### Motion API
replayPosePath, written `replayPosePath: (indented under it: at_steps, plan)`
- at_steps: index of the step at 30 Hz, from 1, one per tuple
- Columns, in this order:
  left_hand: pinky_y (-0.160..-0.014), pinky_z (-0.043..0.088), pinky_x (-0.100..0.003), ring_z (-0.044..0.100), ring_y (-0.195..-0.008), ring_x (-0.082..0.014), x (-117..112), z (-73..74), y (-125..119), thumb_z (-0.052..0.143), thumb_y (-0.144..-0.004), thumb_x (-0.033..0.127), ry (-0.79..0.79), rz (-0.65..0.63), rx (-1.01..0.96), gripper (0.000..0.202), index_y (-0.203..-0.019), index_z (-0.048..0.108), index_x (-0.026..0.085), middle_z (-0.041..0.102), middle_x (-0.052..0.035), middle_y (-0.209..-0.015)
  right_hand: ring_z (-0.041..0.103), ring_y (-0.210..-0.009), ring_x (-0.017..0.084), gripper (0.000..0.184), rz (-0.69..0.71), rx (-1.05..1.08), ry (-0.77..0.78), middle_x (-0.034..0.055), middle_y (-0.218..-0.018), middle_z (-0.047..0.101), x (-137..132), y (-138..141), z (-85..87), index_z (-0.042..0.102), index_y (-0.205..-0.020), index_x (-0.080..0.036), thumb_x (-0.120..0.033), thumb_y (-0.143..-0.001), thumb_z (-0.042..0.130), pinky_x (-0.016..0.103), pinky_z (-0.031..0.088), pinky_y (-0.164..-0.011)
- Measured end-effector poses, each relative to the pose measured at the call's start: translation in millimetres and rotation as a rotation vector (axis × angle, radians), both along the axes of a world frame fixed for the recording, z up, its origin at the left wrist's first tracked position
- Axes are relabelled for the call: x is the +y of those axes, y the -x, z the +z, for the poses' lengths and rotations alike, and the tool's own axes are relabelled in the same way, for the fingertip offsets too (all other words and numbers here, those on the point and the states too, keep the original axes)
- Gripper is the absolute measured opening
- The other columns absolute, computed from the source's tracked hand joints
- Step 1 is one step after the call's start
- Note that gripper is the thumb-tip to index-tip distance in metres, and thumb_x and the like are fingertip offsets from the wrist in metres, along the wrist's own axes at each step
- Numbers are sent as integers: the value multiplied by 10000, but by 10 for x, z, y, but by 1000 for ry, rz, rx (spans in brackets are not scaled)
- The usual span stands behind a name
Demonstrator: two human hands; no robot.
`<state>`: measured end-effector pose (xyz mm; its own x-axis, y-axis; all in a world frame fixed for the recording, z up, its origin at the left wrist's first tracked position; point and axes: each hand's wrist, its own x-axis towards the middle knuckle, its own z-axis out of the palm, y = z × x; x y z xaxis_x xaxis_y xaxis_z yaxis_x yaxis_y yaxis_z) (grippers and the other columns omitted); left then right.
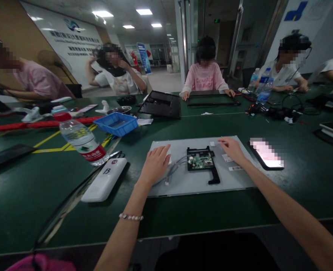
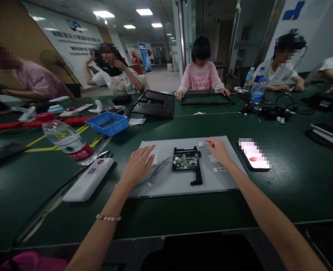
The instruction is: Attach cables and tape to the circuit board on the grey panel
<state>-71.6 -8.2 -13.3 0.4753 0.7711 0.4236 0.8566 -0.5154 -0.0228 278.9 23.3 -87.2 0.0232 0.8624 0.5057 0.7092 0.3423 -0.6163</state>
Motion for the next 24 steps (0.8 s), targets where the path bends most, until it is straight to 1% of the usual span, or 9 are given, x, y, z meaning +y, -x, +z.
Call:
replayPosePath:
  at_steps: [5,9,13,16,17,19,22,24]
  plan:
    - [-939,354,-413,459,-1142,-263,0,35,12,358,-928,300,-22,30,-69,390,-1299,410,192,524,-102,-1238,616,-852,201,243,6,-35,15,77,-954,684,-23,50,9,679,-943,-175,-219,-833,466,338,481,-781]
    - [-964,345,-435,443,-1162,-270,37,156,127,390,-908,299,-56,77,-147,412,-1310,387,207,503,-100,-1253,614,-869,207,251,11,-60,15,83,-953,682,-29,52,13,677,-953,-170,-216,-833,462,345,473,-802]
    - [-996,338,-436,444,-1163,-256,178,326,232,423,-891,292,-90,80,-270,409,-1291,396,210,492,-93,-1241,609,-896,208,247,23,-61,33,82,-969,679,-17,46,0,670,-966,-176,-205,-828,467,350,466,-820]
    - [-993,362,-410,455,-1163,-232,312,382,136,433,-887,296,-34,24,-367,399,-1275,400,207,485,-88,-1231,606,-901,208,243,28,-64,40,83,-970,678,-9,43,-11,668,-968,-176,-201,-824,473,350,462,-823]
    - [-981,379,-395,463,-1158,-222,342,370,59,430,-889,301,5,-4,-392,399,-1275,396,204,486,-88,-1226,605,-905,206,243,31,-67,36,83,-972,678,-8,42,-14,667,-969,-175,-199,-824,473,348,460,-828]
    - [-960,404,-370,469,-1157,-208,363,299,-143,419,-898,324,93,-74,-417,418,-1292,372,194,477,-93,-1237,601,-920,203,247,41,-73,27,83,-982,675,-9,42,-18,665,-978,-174,-196,-827,470,342,452,-840]
    - [-1047,315,-385,377,-1257,-230,316,104,-468,447,-888,396,212,-228,-297,535,-1352,308,169,397,-126,-1343,601,-916,200,247,47,-74,24,83,-980,675,-8,43,-20,665,-977,-170,-197,-829,469,334,450,-838]
    - [-1063,289,-405,328,-1297,-259,289,-31,-626,465,-868,472,324,-276,-210,651,-1400,236,174,316,-139,-1418,602,-907,199,243,49,-76,19,84,-970,677,-4,44,-19,665,-973,-164,-196,-830,471,332,450,-835]
